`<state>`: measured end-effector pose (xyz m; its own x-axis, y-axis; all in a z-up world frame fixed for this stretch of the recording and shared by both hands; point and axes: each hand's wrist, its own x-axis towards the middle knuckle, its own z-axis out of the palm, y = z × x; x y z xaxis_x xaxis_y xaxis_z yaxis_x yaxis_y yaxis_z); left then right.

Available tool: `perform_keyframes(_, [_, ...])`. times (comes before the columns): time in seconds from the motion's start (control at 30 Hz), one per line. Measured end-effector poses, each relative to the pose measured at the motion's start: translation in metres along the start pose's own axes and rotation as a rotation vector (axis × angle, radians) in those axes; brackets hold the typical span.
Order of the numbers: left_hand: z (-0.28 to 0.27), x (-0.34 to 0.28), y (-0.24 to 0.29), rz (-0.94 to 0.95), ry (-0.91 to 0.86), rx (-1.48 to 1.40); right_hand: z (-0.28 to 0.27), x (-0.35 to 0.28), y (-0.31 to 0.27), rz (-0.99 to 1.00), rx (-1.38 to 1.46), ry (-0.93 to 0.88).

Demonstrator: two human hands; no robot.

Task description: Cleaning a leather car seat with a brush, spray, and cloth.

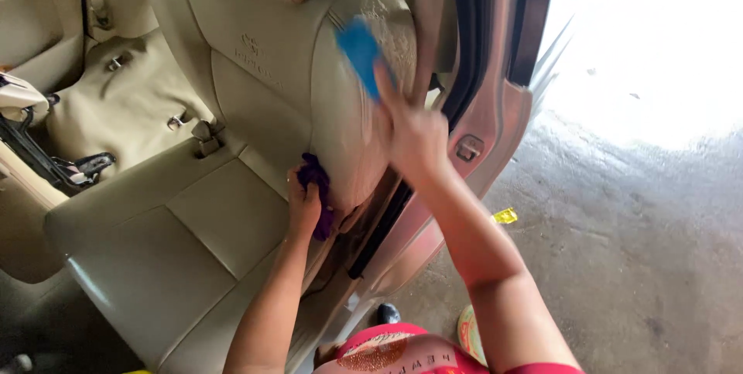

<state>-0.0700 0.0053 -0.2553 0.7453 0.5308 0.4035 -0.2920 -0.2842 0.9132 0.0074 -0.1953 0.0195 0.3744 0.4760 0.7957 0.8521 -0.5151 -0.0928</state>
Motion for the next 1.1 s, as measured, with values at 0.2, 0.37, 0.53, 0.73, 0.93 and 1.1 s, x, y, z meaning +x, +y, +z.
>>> perform_keyframes(0.2, [-0.003, -0.005, -0.026, -0.063, 0.024, 0.116, -0.029, -0.005, -0.012, 0.057, -0.037, -0.078])
perform_keyframes(0.37, [-0.002, -0.002, -0.035, 0.000, -0.035, 0.184, -0.051, 0.041, -0.016, 0.050, -0.118, -0.354])
perform_keyframes(0.53, [0.001, 0.002, 0.021, -0.188, 0.013, 0.169, -0.053, 0.083, -0.031, 0.063, -0.163, -0.365])
perform_keyframes(0.73, [-0.003, -0.004, 0.047, -0.044, 0.035, 0.103, -0.033, 0.105, -0.024, -0.005, -0.136, -0.302])
perform_keyframes(0.93, [-0.007, 0.004, 0.073, 0.055, 0.062, 0.123, -0.047, 0.075, -0.025, 0.072, -0.131, -0.294])
perform_keyframes(1.1, [-0.029, 0.028, 0.103, 0.072, 0.125, -0.136, -0.049, 0.025, -0.018, 0.039, -0.083, -0.269])
